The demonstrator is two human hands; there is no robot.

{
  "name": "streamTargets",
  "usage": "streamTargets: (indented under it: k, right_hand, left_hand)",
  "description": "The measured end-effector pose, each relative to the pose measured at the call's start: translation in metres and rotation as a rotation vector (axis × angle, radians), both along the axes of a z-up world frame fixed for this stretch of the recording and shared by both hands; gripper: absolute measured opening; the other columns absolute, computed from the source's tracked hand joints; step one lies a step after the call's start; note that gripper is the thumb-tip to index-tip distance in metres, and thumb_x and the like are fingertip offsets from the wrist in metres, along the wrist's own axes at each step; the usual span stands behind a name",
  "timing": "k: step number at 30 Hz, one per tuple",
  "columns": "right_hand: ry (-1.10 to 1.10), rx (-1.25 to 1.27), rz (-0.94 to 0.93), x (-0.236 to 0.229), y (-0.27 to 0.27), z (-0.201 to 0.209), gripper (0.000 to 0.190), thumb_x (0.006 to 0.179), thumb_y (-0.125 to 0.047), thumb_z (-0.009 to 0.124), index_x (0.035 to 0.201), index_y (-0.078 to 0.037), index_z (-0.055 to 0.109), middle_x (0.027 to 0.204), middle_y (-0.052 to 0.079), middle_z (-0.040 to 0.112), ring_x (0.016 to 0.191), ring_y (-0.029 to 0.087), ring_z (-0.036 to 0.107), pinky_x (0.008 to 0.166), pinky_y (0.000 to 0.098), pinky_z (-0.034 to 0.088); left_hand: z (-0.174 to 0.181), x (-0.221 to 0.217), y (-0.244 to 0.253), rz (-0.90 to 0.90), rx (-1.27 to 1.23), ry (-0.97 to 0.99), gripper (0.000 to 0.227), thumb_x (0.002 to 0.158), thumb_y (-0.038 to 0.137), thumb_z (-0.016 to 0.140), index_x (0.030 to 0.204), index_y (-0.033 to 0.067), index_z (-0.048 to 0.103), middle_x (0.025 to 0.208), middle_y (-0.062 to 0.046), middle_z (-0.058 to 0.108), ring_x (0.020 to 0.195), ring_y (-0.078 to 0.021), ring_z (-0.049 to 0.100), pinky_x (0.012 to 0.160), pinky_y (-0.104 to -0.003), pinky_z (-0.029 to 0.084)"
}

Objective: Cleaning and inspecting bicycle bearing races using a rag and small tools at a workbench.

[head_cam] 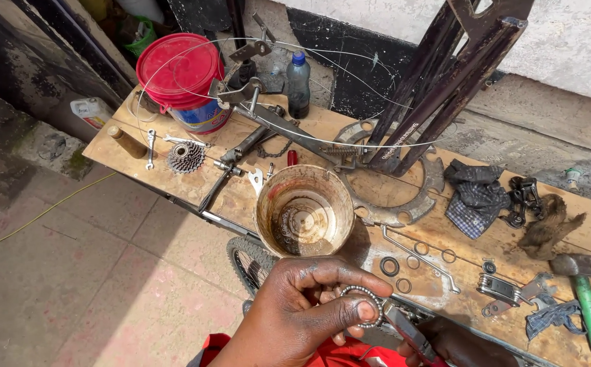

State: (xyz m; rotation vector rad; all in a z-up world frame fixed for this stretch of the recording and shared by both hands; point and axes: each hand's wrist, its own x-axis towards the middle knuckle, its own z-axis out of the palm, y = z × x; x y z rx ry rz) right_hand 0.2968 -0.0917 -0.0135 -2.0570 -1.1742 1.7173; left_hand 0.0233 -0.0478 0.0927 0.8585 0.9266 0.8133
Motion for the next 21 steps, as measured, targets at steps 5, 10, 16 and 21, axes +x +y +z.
streamTargets:
  k: [5,10,16,21]
  right_hand:
    - [-0.104,0.517,0.085,-0.006,-0.032,0.009,0.023,0.068,-0.023,0.078,0.063,-0.006,0.093,0.087,0.000,0.098,0.072,0.008,0.095,0.061,0.0200,0.064]
    - [-0.152,0.876,0.111,-0.024,-0.031,0.020,0.028,0.072,-0.025,0.074,0.050,-0.012,0.062,0.076,0.000,0.089,0.061,0.005,0.086,0.051,0.0157,0.064]
    - [-0.116,0.933,0.194,-0.019,-0.030,0.022,0.025,0.075,-0.024,0.069,0.053,-0.014,0.062,0.079,-0.002,0.088,0.071,0.005,0.086,0.060,0.0177,0.058]
    - [-0.033,0.853,0.282,-0.009,-0.025,0.031,0.025,0.080,-0.031,0.068,0.063,-0.016,0.079,0.085,-0.002,0.090,0.086,0.008,0.088,0.068,0.0191,0.060]
  left_hand:
    - [0.000,0.000,-0.001,-0.054,-0.044,-0.029,0.026,0.083,0.013,0.075,0.106,0.0027,0.080,0.068,-0.005,0.072,0.062,-0.0054,0.064,0.056,-0.018,0.052]
    - [0.002,0.000,-0.002,-0.063,-0.058,-0.031,0.026,0.083,0.012,0.074,0.106,0.0013,0.079,0.069,-0.006,0.071,0.063,-0.0065,0.063,0.057,-0.019,0.051]
    - [-0.001,0.001,-0.002,-0.064,-0.012,-0.022,0.026,0.082,0.013,0.075,0.105,0.0023,0.080,0.066,-0.006,0.071,0.061,-0.0046,0.063,0.056,-0.018,0.052]
    - [-0.003,0.002,-0.002,-0.074,-0.018,-0.022,0.025,0.083,0.014,0.075,0.105,0.0025,0.080,0.063,-0.005,0.069,0.059,-0.0045,0.063,0.054,-0.017,0.051]
